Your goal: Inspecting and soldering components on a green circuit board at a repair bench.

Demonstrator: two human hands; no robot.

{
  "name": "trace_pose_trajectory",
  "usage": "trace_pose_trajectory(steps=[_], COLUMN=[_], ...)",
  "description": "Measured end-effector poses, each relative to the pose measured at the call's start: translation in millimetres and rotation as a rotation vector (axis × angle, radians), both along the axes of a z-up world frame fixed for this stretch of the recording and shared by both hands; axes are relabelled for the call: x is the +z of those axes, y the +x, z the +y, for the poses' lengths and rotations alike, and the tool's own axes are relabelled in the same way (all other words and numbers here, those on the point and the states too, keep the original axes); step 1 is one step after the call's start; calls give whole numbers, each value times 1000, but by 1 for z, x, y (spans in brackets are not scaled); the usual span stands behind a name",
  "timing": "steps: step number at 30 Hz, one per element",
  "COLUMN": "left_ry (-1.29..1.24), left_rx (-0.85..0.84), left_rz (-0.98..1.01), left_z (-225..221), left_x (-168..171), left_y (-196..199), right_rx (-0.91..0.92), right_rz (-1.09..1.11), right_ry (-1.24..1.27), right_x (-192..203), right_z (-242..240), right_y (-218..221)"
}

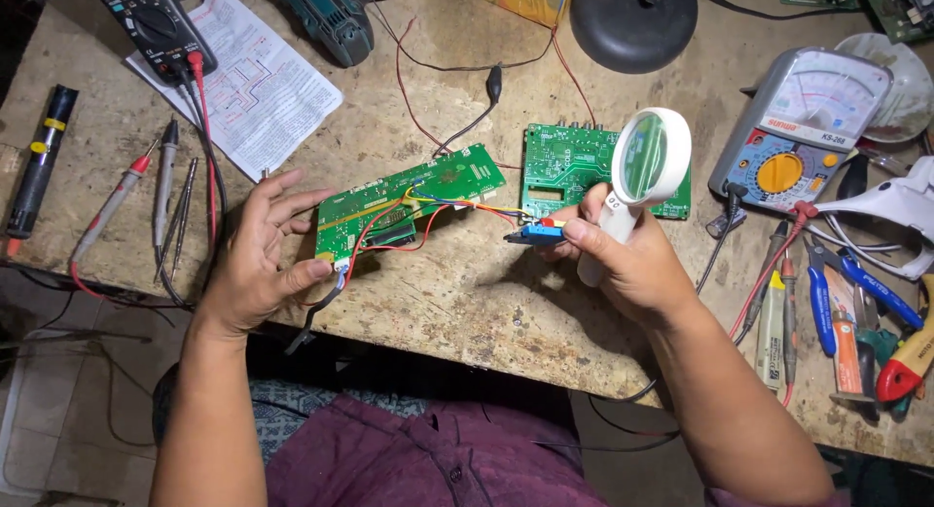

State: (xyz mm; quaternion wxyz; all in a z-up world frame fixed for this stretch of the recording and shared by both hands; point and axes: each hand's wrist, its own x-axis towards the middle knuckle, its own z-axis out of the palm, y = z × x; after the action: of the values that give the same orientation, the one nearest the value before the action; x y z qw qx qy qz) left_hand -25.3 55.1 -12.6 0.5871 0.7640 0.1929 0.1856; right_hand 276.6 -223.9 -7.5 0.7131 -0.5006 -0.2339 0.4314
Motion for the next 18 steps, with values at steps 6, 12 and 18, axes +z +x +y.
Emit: trace_pose_trajectory(steps=[6,12,18], left_ry=[-7,-7,84], left_rx=[38,36,-5], left_rz=[-23,-9,50], left_z=[-5,-2,-1], left_x=[2,-7,-4], left_y=[2,-3,-4], right_rx=[-46,58,357], right_rz=[80,33,-274], right_ry=[44,10,-177], right_x=[0,-3,16], right_z=[3,-2,-11], right_y=[-12,-6,4])
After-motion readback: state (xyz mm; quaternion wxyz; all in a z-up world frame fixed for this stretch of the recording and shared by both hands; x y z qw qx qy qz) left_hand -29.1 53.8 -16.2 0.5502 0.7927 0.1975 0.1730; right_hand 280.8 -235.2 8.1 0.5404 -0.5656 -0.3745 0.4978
